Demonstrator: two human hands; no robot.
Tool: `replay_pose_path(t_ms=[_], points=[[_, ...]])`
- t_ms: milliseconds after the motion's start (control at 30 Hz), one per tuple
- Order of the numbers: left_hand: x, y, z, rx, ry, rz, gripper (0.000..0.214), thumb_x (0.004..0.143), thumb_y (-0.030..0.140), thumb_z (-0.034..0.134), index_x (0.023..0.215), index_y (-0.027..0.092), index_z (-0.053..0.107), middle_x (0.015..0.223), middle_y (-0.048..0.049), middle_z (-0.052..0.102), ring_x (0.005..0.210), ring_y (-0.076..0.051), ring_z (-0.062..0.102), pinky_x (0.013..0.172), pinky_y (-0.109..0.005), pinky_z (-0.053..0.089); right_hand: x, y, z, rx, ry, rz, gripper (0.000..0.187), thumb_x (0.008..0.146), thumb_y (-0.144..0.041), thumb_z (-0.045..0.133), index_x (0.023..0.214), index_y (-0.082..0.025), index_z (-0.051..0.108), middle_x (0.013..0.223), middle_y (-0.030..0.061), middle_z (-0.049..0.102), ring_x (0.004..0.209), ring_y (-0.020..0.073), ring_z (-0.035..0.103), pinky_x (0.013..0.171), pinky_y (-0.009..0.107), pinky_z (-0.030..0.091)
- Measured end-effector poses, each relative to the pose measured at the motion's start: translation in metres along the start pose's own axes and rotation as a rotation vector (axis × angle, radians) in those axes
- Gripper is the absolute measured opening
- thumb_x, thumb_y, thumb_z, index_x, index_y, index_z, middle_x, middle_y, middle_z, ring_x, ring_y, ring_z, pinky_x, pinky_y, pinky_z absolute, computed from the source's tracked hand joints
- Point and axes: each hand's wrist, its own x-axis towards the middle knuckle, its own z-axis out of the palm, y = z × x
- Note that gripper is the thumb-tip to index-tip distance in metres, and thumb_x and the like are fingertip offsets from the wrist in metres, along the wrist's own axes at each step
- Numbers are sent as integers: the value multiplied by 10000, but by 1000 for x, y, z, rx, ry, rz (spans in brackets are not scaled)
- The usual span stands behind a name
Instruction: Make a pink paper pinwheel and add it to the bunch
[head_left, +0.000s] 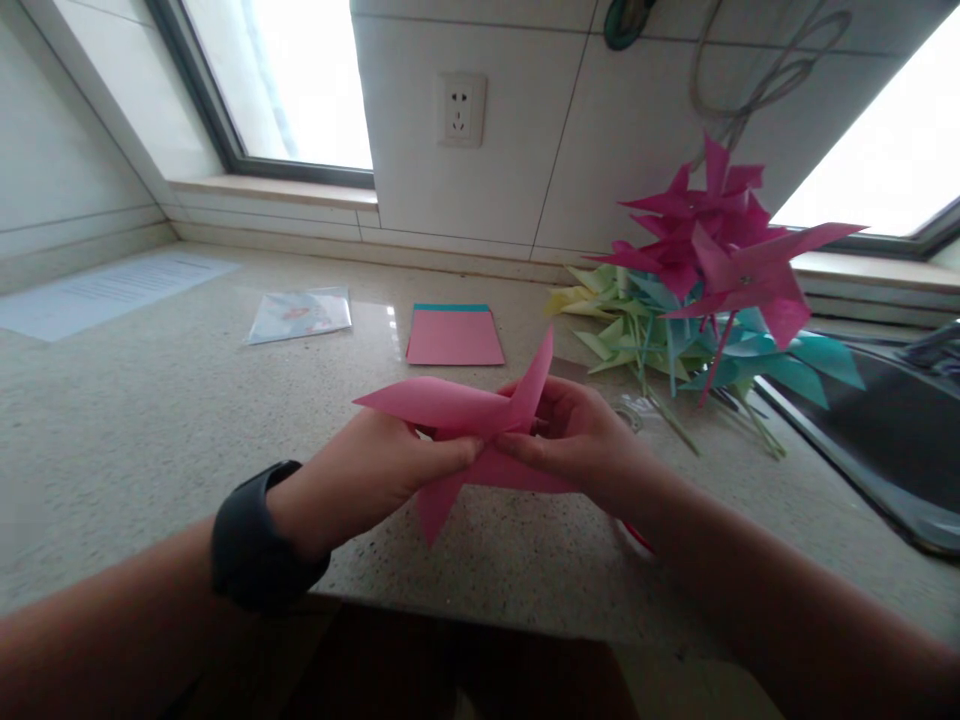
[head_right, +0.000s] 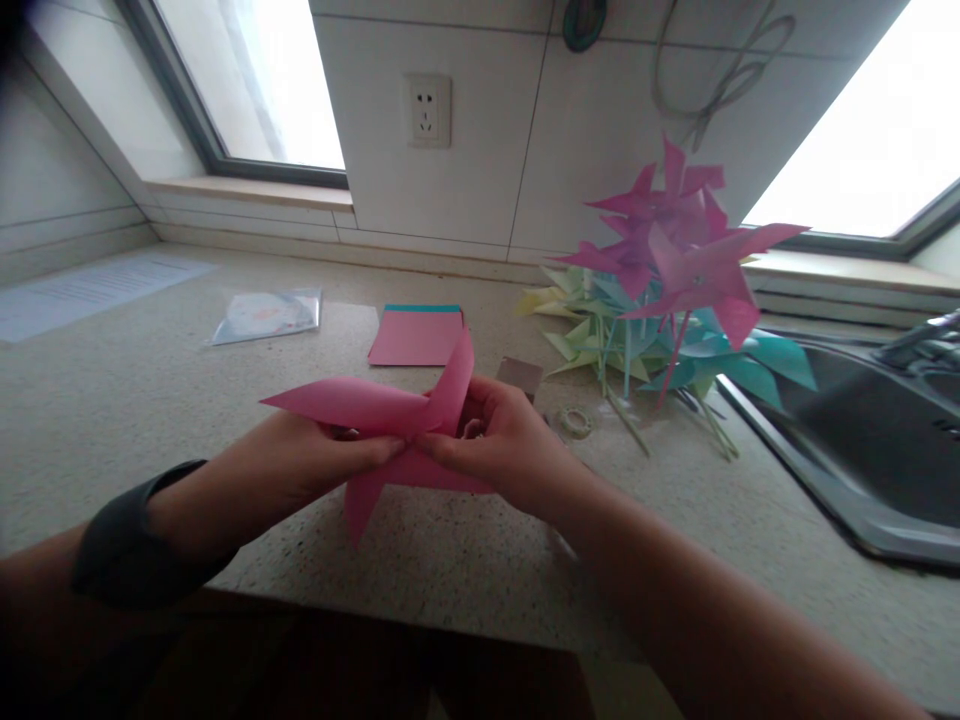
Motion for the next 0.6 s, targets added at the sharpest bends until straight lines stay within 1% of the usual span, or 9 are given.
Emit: replay_pose_path(t_ms=[167, 333, 433, 533, 600], points=[[0, 0, 1, 44, 12, 5, 212, 840, 303, 697, 1020, 211, 759, 985, -48, 782, 919, -235, 704, 833, -367, 554, -1, 4, 3, 84, -13, 40, 293, 682, -208, 829, 942, -198, 695, 867, 13, 744, 719, 146, 691, 640, 259, 537], [-3, 2, 3, 63, 20, -25, 253, 836, 282, 702, 1073, 205, 744, 995, -42, 782, 905, -228, 703, 820, -359, 547, -1, 8, 4, 56, -6, 29, 256, 704, -171, 785, 944, -190, 698, 805, -10, 712, 685, 126, 663, 612, 237, 506], [-4, 3, 3, 59, 23, -22, 251, 840, 274, 704, 1080, 214, 741, 1000, -25, 780, 904, -214, 699, 827, -343, 537, -1, 7, 5, 101, -23, 49, 276, 683, -140, 786, 937, -186, 690, 808, -12, 718, 703, 128, 671, 638, 239, 513], [-2, 4, 2, 57, 9, -7, 207, 853, 291, 697, 1035, 205, 745, 985, -24, 777, 908, -210, 693, 816, -330, 531, 0, 4, 5, 129, -24, 50, 280, 670, -180, 817, 918, -187, 687, 814, -2, 734, 716, 147, 686, 662, 266, 537], [1, 5, 1, 64, 0, 9, 220, 861, 304, 687, 1046, 195, 732, 995, -35, 770, 892, -206, 690, 776, -320, 533, 1, 3, 4, 113, 3, 49, 292, 667, -220, 836, 919, -187, 692, 839, 13, 747, 729, 161, 694, 673, 286, 549]])
